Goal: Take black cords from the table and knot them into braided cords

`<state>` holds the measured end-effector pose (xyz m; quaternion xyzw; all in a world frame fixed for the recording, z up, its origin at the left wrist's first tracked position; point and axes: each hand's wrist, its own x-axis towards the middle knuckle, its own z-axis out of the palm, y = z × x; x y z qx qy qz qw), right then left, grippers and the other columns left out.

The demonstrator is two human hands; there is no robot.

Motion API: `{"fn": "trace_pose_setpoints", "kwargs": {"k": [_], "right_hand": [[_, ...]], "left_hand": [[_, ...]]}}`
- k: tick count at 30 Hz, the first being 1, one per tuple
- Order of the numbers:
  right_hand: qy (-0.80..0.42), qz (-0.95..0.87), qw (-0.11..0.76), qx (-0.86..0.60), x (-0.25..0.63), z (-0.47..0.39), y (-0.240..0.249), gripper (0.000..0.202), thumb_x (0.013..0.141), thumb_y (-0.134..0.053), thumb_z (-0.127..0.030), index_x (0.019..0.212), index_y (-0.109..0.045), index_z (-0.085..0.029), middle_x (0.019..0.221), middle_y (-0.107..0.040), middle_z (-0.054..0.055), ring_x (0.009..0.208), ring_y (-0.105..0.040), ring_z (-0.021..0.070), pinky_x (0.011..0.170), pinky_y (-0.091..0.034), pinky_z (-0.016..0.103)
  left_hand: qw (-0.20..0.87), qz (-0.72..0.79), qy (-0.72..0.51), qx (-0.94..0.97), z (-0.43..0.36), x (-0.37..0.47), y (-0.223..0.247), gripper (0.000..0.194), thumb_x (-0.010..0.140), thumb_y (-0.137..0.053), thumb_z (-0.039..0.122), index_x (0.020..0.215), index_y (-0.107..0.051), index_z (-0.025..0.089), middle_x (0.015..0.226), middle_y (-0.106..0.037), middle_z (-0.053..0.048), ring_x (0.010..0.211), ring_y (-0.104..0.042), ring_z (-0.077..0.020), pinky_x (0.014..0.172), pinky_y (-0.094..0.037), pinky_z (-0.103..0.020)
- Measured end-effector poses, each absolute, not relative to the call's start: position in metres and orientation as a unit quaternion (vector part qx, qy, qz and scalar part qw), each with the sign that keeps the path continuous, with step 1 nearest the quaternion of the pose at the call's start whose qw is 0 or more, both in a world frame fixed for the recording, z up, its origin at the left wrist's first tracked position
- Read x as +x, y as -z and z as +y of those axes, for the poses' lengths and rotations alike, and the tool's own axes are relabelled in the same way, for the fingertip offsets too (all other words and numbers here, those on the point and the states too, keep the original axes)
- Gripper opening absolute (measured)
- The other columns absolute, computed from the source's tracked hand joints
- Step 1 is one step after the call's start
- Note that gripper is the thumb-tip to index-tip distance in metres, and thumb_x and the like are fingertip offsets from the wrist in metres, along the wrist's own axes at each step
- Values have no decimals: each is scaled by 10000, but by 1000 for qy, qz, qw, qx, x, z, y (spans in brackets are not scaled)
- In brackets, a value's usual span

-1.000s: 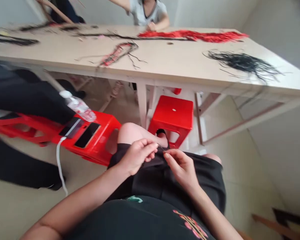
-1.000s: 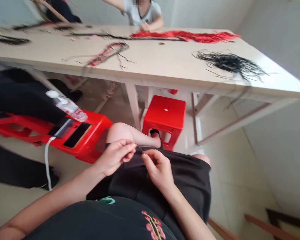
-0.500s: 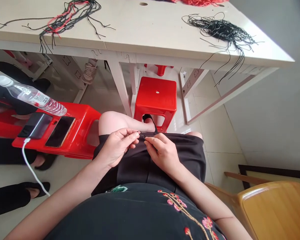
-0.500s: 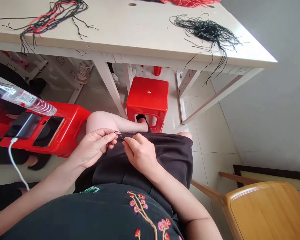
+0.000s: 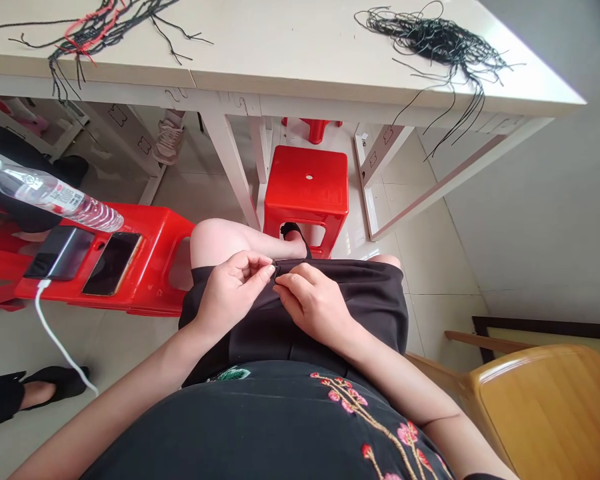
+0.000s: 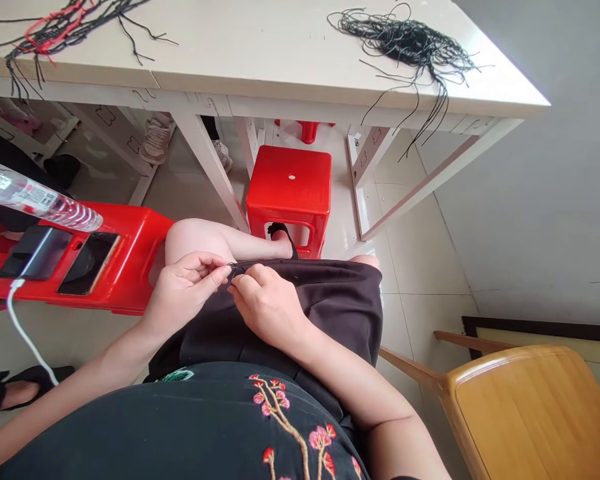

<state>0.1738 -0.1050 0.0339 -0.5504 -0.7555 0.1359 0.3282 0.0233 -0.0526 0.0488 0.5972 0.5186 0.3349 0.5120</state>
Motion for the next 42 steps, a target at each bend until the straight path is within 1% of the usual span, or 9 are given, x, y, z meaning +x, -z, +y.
{"fn": "trace_pose_setpoints", "kwargs": {"k": [4, 8, 13, 19, 25, 30, 33, 37, 42], "right_hand": [[-223, -718, 391, -531, 175, -102, -34, 163, 893, -501, -252, 879, -635, -161, 801, -621, 56, 727, -585, 136, 673, -497, 238], [-265, -702, 432, -500, 175, -100, -35, 124, 877, -517, -206, 830, -618, -152, 763, -632, 52, 720, -580, 137, 675, -494, 242], [-303, -688, 432, -499, 177, -99, -38, 126, 880, -497, -196, 816, -601, -164, 785, -635, 47, 730, -576, 135, 694, -483, 249], [-312, -668, 427, -523, 180, -97, -41, 156, 869, -499, -215, 738, -566, -163, 696, -567, 20, 663, -524, 125, 641, -442, 237], [-345, -655, 420, -525, 181, -97, -41, 163, 864, -497, -218, 720, -550, -162, 684, -561, 8, 638, -511, 112, 624, -425, 223], [-346, -667, 408, -520, 183, -97, -42, 194, 881, -480, -224, 715, -555, -158, 670, -546, 2, 620, -501, 105, 613, -418, 219], [-344, -671, 402, -519, 183, -98, -45, 193, 885, -482, -225, 735, -582, -154, 689, -574, 11, 633, -521, 109, 626, -429, 223], [-358, -640, 417, -536, 185, -99, -48, 109, 852, -535, -212, 809, -621, -161, 759, -646, 16, 684, -576, 114, 661, -452, 222], [-332, -639, 424, -549, 186, -98, -46, 82, 827, -554, -194, 780, -615, -167, 736, -650, 6, 645, -575, 108, 638, -459, 220]], "left_hand": [[546, 513, -288, 596, -55, 21, -51, 192, 762, -649, 331, 879, -674, 181, 881, -707, -36, 792, -649, -159, 727, -531, -250], [557, 495, -265, 613, -57, 18, -51, 232, 785, -617, 328, 957, -688, 190, 975, -710, -50, 872, -657, -177, 800, -538, -274], [523, 496, -291, 630, -58, 18, -52, 210, 767, -632, 289, 934, -681, 171, 933, -714, -50, 858, -666, -177, 807, -547, -274], [452, 478, -291, 695, -59, 16, -52, 157, 777, -613, 256, 895, -690, 185, 894, -710, -37, 835, -665, -176, 795, -543, -276], [465, 431, -302, 712, -58, 15, -51, 144, 763, -628, 226, 888, -693, 196, 876, -705, -23, 820, -665, -161, 756, -554, -244], [356, 408, -297, 787, -58, 16, -53, 136, 774, -615, 198, 872, -709, 206, 871, -705, -24, 797, -659, -161, 724, -547, -256], [305, 397, -310, 808, -58, 17, -56, 130, 776, -601, 171, 838, -712, 194, 842, -708, -24, 771, -657, -153, 726, -540, -255], [355, 438, -306, 767, -56, 17, -55, 110, 765, -618, 209, 829, -704, 187, 840, -709, -28, 780, -662, -163, 731, -542, -262], [468, 489, -284, 680, -55, 17, -53, 127, 720, -669, 252, 827, -700, 192, 835, -714, -21, 801, -668, -168, 743, -552, -256]]}}
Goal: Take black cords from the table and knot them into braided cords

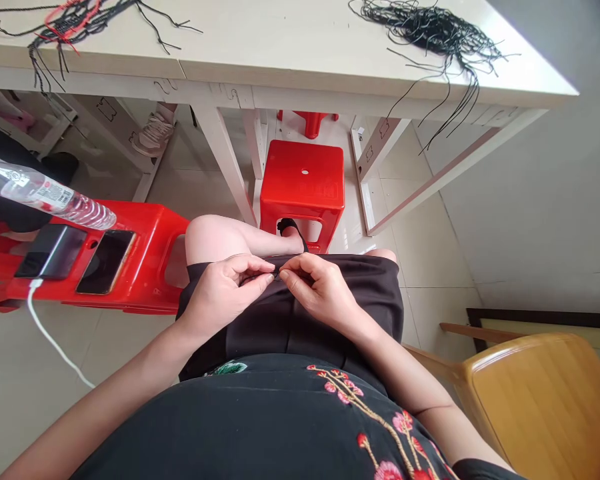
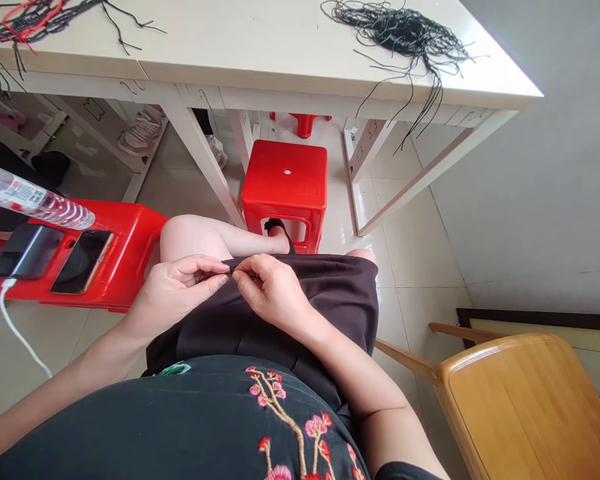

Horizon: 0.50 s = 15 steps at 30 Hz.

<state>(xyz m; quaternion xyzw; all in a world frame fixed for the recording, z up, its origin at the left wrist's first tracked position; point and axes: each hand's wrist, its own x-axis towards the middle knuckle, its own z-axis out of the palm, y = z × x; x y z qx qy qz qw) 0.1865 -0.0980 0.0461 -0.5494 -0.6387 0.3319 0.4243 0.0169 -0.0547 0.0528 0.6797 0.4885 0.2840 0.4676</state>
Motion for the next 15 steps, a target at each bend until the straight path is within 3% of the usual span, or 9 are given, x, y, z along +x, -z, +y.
{"fn": "trace_pose_setpoints", "kwargs": {"k": [7, 11, 15], "right_hand": [[-300, -688, 406, -521, 190, -98, -49, 81, 836, -552, -169, 794, -620, -155, 751, -647, 23, 684, -585, 115, 656, -457, 219], [-281, -722, 398, -492, 199, -81, -54, 94, 854, -547, -186, 800, -621, -169, 740, -630, 17, 685, -572, 117, 669, -454, 229], [-224, -708, 439, -505, 202, -64, -48, 82, 856, -546, -203, 805, -608, -186, 818, -634, 39, 794, -574, 153, 801, -445, 306]], "left_hand": [[518, 502, -271, 637, -54, 18, -54, 141, 697, -690, 277, 801, -692, 182, 797, -707, -25, 765, -659, -165, 720, -554, -265], [599, 474, -280, 581, -57, 20, -51, 222, 637, -743, 251, 830, -670, 172, 759, -681, -13, 719, -637, -139, 711, -547, -264], [686, 473, -297, 467, -59, 25, -58, 242, 566, -778, 172, 767, -643, 173, 690, -628, 17, 640, -599, -97, 617, -522, -212]]}}
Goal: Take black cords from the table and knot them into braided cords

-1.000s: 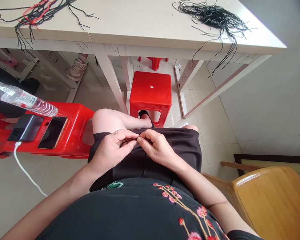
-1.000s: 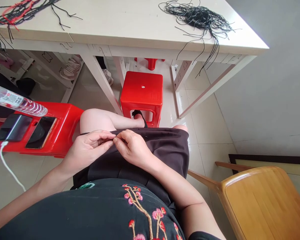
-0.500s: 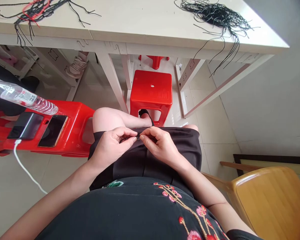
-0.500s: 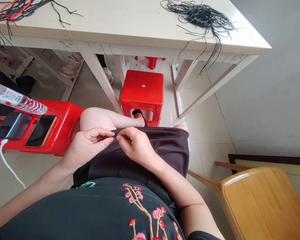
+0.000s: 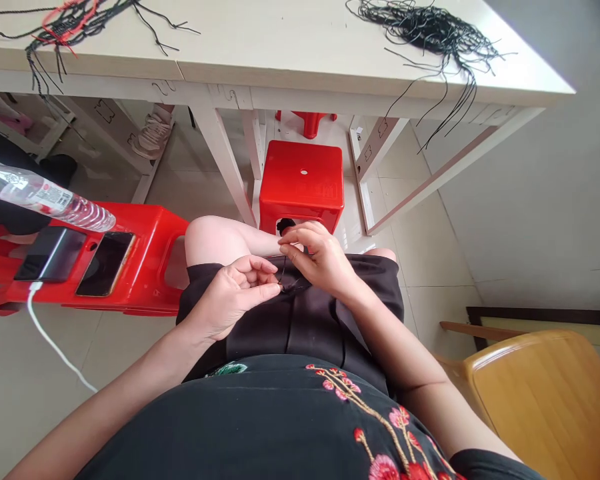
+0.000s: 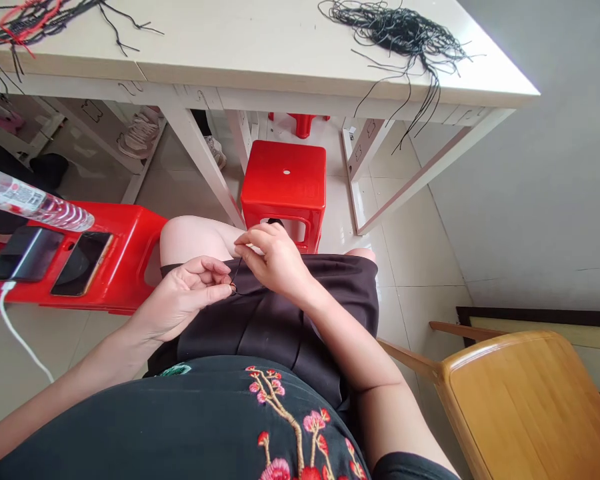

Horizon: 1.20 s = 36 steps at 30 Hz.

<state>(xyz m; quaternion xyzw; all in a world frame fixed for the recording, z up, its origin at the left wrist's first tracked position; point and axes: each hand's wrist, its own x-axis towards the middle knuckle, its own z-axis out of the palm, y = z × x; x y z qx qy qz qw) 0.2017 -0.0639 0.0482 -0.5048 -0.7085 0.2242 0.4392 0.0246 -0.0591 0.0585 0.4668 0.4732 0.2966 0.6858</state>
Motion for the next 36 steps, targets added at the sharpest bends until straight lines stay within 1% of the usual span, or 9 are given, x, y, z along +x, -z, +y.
{"fn": "trace_pose_setpoints", "kwargs": {"k": [3, 6, 8, 10, 13, 19, 23, 28, 36], "right_hand": [[-205, -633, 525, -532, 195, -70, -38, 108, 872, -516, -229, 788, -572, -190, 807, -612, 44, 814, -561, 161, 795, -446, 323], [-292, -598, 559, -495, 187, -89, -29, 152, 801, -637, -303, 846, -543, -193, 803, -614, 29, 779, -581, 149, 751, -476, 297], [-364, -607, 540, -456, 185, -100, -26, 290, 759, -690, -310, 965, -524, -190, 820, -632, 25, 770, -602, 144, 744, -493, 285], [-387, -624, 507, -451, 187, -106, -29, 244, 803, -642, -277, 999, -528, -187, 788, -636, 13, 716, -602, 127, 695, -496, 261], [-320, -690, 453, -465, 198, -106, -45, 64, 872, -541, -222, 904, -584, -186, 770, -628, 22, 699, -582, 122, 665, -481, 251], [-221, -781, 405, -422, 214, -86, -78, 142, 907, -477, -208, 827, -595, -199, 797, -613, 50, 782, -538, 162, 776, -453, 333], [-394, -708, 446, -380, 208, -74, -61, 139, 888, -522, -274, 809, -598, -189, 796, -625, 31, 783, -566, 143, 752, -474, 298], [-652, -453, 492, -357, 190, -79, -33, 278, 760, -660, -437, 818, -604, -171, 742, -641, -2, 658, -601, 104, 661, -511, 258], [-660, -348, 544, -384, 181, -85, -35, 280, 665, -749, -391, 741, -612, -159, 628, -619, -32, 561, -594, 79, 584, -496, 221]], "left_hand": [[715, 479, -316, 400, -58, 26, -67, 248, 534, -785, 156, 722, -624, 172, 673, -611, 21, 573, -566, -79, 516, -482, -186], [721, 481, -332, 373, -54, 24, -72, 253, 536, -788, 154, 716, -611, 176, 682, -614, 24, 565, -561, -73, 485, -459, -169], [723, 477, -337, 369, -51, 22, -72, 250, 551, -787, 155, 725, -610, 182, 693, -617, 30, 554, -552, -62, 480, -455, -159], [719, 478, -341, 371, -49, 21, -71, 244, 558, -791, 159, 728, -617, 182, 689, -618, 37, 538, -539, -47, 478, -449, -142], [691, 489, -355, 397, -47, 19, -70, 247, 538, -811, 168, 718, -641, 161, 687, -640, 24, 606, -588, -61, 559, -489, -143], [679, 472, -277, 490, -55, 22, -69, 231, 579, -804, 201, 725, -630, 165, 669, -661, 17, 643, -629, -96, 638, -528, -197], [680, 442, -253, 527, -60, 25, -74, 240, 597, -785, 160, 733, -589, 181, 648, -648, 35, 609, -608, -79, 609, -516, -179], [689, 440, -303, 490, -60, 26, -77, 264, 608, -776, 180, 769, -567, 187, 683, -643, 29, 668, -639, -109, 691, -555, -243], [646, 453, -387, 478, -54, 27, -64, 222, 647, -754, 176, 751, -558, 171, 707, -617, 39, 707, -623, -76, 713, -522, -180]]}}
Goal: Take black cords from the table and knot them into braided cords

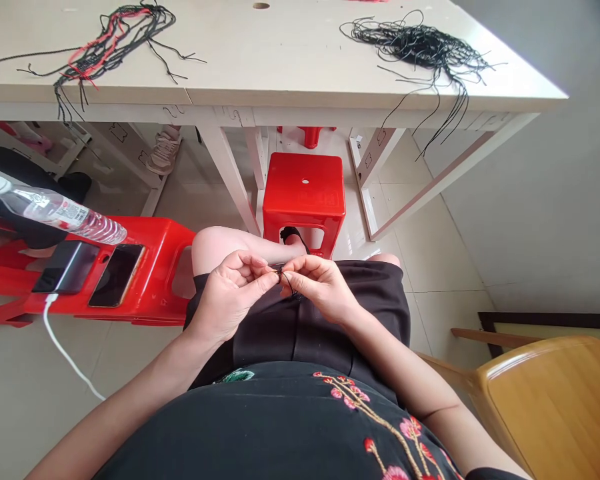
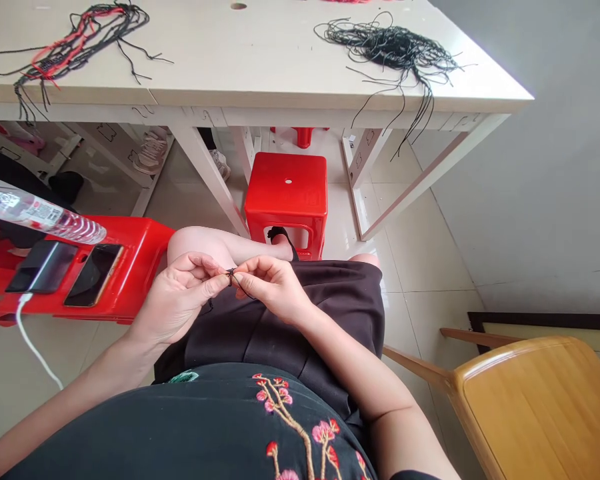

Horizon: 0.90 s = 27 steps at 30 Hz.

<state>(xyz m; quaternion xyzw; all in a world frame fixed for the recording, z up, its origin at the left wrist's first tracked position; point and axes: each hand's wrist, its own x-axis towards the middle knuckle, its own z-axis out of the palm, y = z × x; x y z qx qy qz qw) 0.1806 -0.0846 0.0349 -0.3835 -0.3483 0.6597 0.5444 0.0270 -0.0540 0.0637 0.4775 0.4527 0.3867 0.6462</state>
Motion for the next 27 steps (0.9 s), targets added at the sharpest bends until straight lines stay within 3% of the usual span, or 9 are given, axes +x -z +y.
{"fn": "trace_pose_setpoints", "kwargs": {"k": [10, 18, 23, 27], "right_hand": [[-594, -407, 535, -442, 178, -87, -33, 315, 687, -698, -462, 744, -635, -159, 648, -633, 2, 582, -568, 100, 586, -491, 251], [-523, -481, 516, -478, 174, -86, -24, 181, 778, -563, -324, 713, -574, -156, 643, -581, -4, 584, -506, 91, 569, -433, 227], [-520, -491, 524, -462, 173, -87, -24, 139, 779, -531, -283, 704, -536, -166, 626, -537, -22, 566, -469, 83, 553, -405, 215], [-533, -483, 529, -451, 174, -85, -25, 163, 806, -517, -289, 698, -516, -166, 619, -519, -24, 545, -450, 78, 543, -389, 213]], "left_hand": [[520, 479, -417, 571, -55, 30, -55, 238, 667, -730, 243, 843, -584, 177, 710, -642, 12, 688, -651, -128, 697, -556, -257], [412, 459, -438, 654, -62, 32, -49, 178, 694, -674, 176, 859, -609, 195, 792, -651, 9, 725, -628, -110, 737, -534, -239], [525, 454, -431, 577, -58, 33, -50, 144, 682, -677, 167, 785, -582, 199, 716, -623, 31, 668, -598, -93, 660, -518, -214], [593, 455, -426, 510, -52, 35, -47, 173, 660, -705, 211, 763, -568, 189, 732, -619, 17, 693, -597, -101, 697, -522, -234]]}}
